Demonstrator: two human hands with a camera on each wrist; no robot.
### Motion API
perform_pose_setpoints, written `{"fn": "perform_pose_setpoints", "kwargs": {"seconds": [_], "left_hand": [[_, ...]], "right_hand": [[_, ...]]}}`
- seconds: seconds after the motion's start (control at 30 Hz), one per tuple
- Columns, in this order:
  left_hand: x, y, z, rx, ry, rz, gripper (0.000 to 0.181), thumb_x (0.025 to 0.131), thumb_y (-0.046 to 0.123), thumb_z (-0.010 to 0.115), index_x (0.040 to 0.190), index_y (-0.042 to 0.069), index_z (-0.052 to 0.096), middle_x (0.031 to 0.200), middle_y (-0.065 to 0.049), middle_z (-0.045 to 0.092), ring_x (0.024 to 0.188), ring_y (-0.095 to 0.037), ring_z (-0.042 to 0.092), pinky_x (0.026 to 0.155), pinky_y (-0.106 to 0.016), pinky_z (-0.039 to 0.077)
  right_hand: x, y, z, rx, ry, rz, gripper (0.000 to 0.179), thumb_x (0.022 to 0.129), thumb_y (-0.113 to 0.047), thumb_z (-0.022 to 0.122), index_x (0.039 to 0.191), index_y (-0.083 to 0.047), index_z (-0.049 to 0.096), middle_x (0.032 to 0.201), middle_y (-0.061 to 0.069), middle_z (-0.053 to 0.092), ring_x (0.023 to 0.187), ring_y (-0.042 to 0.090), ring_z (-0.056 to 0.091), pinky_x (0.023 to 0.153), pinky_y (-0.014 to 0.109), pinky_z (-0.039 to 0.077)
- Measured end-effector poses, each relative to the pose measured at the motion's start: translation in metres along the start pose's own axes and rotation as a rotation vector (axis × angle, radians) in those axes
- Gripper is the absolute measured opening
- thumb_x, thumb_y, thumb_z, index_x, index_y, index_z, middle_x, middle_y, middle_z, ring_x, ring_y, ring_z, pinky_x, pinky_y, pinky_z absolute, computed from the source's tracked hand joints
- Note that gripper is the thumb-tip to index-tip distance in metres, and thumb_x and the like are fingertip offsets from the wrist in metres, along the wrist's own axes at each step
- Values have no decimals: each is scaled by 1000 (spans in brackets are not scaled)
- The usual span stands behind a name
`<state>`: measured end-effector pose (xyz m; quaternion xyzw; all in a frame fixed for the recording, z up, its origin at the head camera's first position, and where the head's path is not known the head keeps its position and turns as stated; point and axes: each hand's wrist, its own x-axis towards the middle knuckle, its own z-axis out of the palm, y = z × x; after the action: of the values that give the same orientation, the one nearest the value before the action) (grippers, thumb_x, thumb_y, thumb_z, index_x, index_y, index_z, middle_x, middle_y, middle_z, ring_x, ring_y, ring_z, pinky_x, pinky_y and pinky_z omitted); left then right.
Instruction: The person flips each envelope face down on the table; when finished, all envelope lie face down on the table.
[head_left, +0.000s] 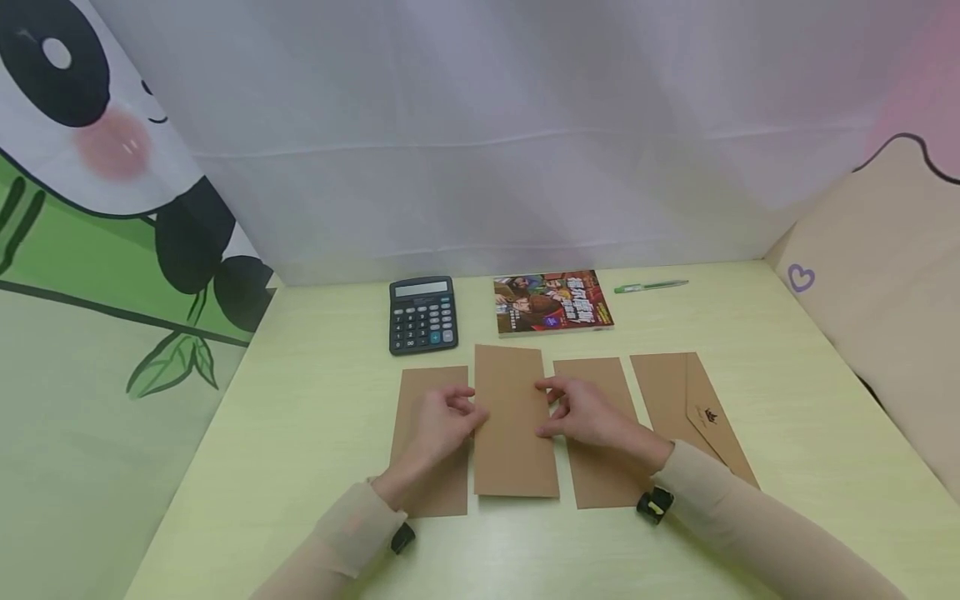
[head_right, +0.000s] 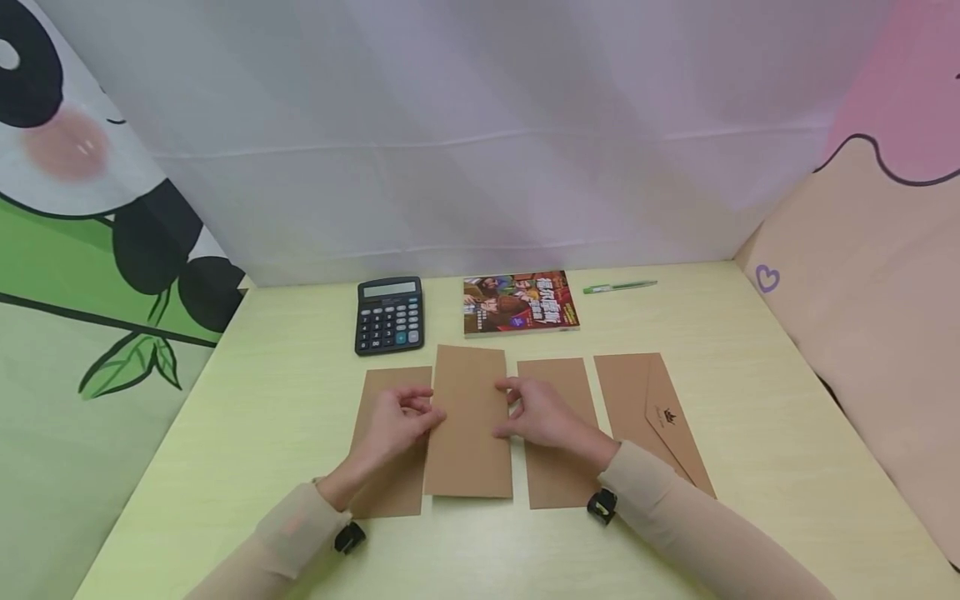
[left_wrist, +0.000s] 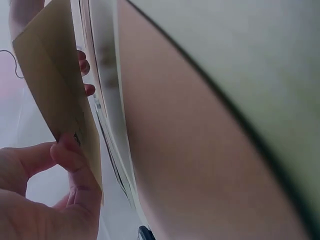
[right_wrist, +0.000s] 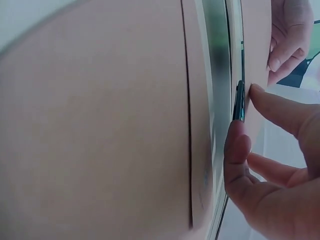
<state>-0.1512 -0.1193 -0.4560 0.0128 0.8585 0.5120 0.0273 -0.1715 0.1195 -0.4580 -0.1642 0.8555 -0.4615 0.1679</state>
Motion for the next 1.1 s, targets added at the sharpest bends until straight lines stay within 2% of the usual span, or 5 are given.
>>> {"fn": "perform_pose_setpoints", "kwargs": {"seconds": [0.43, 0.8, 1.1], "left_hand": [[2, -2, 3, 142, -79, -34, 40, 76, 9, 79, 110, -6, 65, 72, -1, 64, 62, -13, 60, 55, -26, 51], [0, 0, 2, 236, -163, -51, 46, 73, 7, 80, 113, -7, 63, 70, 0, 61, 58, -12, 56, 51, -27, 46], [1, 4, 2, 315, -198, -19, 45, 73, 8, 79, 111, -9, 63, 63, 2, 58, 53, -10, 53, 51, -26, 42]], "right_hand": [[2, 1, 2, -105, 24, 17, 68, 70, -11, 86, 129, 2, 55, 96, 8, 58, 67, 10, 61, 63, 28, 49], [2, -8, 4, -274, 26, 48, 66, 69, -20, 87, 126, 0, 59, 95, 5, 61, 65, 9, 54, 69, 31, 45], [4, -12, 7, -365, 9, 96, 66, 68, -27, 87, 123, -1, 62, 103, 8, 63, 87, 20, 53, 82, 37, 44]]}}
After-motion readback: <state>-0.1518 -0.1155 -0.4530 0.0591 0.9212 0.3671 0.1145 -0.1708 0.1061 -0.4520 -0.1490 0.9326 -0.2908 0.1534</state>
